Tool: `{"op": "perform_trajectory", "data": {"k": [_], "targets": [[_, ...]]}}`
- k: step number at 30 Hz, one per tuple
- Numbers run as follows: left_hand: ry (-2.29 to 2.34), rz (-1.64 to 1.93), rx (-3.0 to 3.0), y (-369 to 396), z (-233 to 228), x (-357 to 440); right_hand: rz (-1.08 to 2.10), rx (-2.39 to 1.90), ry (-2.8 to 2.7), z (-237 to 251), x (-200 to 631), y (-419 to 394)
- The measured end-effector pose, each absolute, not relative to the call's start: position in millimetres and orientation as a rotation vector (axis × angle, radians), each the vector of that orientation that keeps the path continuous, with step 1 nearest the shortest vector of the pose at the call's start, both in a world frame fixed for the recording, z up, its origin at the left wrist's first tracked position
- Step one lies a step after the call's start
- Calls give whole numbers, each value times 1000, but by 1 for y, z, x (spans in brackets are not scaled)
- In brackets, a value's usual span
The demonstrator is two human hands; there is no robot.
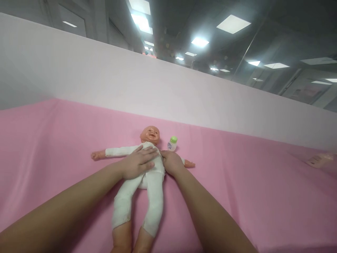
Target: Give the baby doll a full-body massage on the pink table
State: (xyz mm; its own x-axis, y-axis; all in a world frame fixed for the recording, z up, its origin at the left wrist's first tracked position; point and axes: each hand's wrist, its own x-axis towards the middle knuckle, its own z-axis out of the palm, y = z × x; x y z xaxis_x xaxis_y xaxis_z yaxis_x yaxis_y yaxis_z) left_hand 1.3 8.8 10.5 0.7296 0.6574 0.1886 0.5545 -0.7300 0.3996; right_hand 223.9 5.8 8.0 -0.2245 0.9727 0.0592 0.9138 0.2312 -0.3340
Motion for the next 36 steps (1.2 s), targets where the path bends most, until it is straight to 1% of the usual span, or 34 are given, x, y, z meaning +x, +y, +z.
{"op": "perform_trajectory", "data": {"k": [7,10,12,14,17,20,23,28,36], "targets": [[1248,651,2484,28,-5,-16,373,-1736,-2230,9,226,5],[1383,679,2438,31,-4,-24,245,-1613,-2186,12,223,-1],[1416,664,2425,32,-3,-27,110,-1389,-2188,16,215,-12],[1426,664,2409,33,-4,-27,64,-1055,-2278,20,201,-30],[1411,672,2404,35,-6,-26,207,-609,-2505,21,177,-59],[1374,680,2422,36,-9,-25,290,-473,-2610,18,162,-74],[1353,679,2435,38,-11,-25,311,-593,-2671,17,163,-69],[1365,662,2441,41,-16,-26,314,-991,-2726,26,184,-37],[1412,660,2472,40,-18,-24,322,-1342,-2465,13,207,-1]]}}
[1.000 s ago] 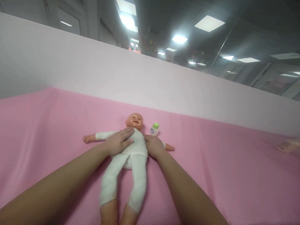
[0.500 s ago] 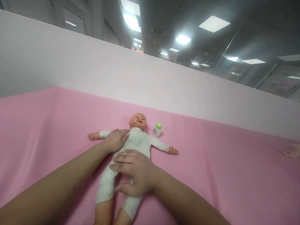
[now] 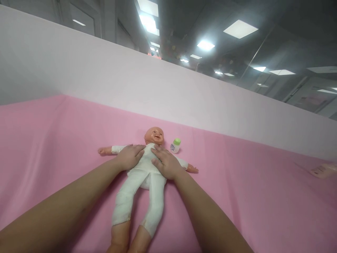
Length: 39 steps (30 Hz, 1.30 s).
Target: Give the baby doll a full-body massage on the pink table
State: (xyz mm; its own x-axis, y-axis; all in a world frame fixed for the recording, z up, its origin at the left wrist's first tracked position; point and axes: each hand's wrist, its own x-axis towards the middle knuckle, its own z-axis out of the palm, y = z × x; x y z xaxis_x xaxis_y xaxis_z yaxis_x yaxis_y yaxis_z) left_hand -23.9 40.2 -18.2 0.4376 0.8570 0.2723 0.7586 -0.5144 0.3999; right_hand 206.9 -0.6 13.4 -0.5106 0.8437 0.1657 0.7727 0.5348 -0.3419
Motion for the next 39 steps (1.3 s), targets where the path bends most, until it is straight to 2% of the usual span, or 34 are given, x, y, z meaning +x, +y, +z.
{"op": "perform_trajectory", "data": {"k": [8,13,16,19,21,32,36,39], "targets": [[1366,754,2432,39,-13,-25,355,-1809,-2231,18,224,-1],[1391,830,2389,21,0,-21,319,-1875,-2272,16,226,0],[1043,862,2446,-8,16,-12,318,-1923,-2267,15,224,2],[515,730,2489,-36,28,0,340,-1950,-2266,15,223,2],[391,645,2529,-45,31,6,337,-1938,-2269,14,224,3],[1075,502,2571,18,3,-9,290,-1839,-2297,10,224,5],[1265,597,2485,29,-8,-15,318,-1825,-2283,9,226,6],[1349,696,2460,34,-13,-19,291,-1641,-2228,8,226,6]]}}
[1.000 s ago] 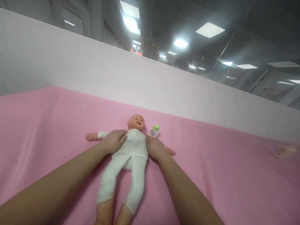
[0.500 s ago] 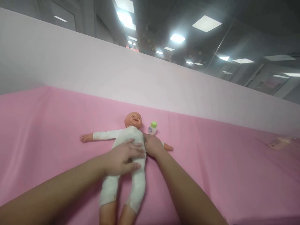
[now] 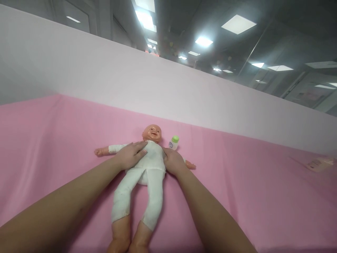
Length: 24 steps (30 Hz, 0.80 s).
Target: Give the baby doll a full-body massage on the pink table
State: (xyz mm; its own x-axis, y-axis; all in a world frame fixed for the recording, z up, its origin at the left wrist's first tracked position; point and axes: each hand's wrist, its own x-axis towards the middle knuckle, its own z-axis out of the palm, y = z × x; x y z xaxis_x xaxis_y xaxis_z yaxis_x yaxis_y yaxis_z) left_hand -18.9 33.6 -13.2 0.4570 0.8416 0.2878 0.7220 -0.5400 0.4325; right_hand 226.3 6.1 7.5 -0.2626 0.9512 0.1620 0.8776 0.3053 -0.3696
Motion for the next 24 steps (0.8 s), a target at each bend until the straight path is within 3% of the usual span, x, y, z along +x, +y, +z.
{"op": "perform_trajectory", "data": {"k": [5,10,16,24], "targets": [[1581,721,2469,40,-10,-26,134,-1124,-2201,13,211,-17],[1726,605,2419,45,-7,-31,336,-696,-2585,32,182,-64],[1665,535,2625,50,-20,-28,408,-900,-2774,37,176,-62],[1654,525,2639,48,-23,-27,376,-1291,-2553,19,202,-9]]}}
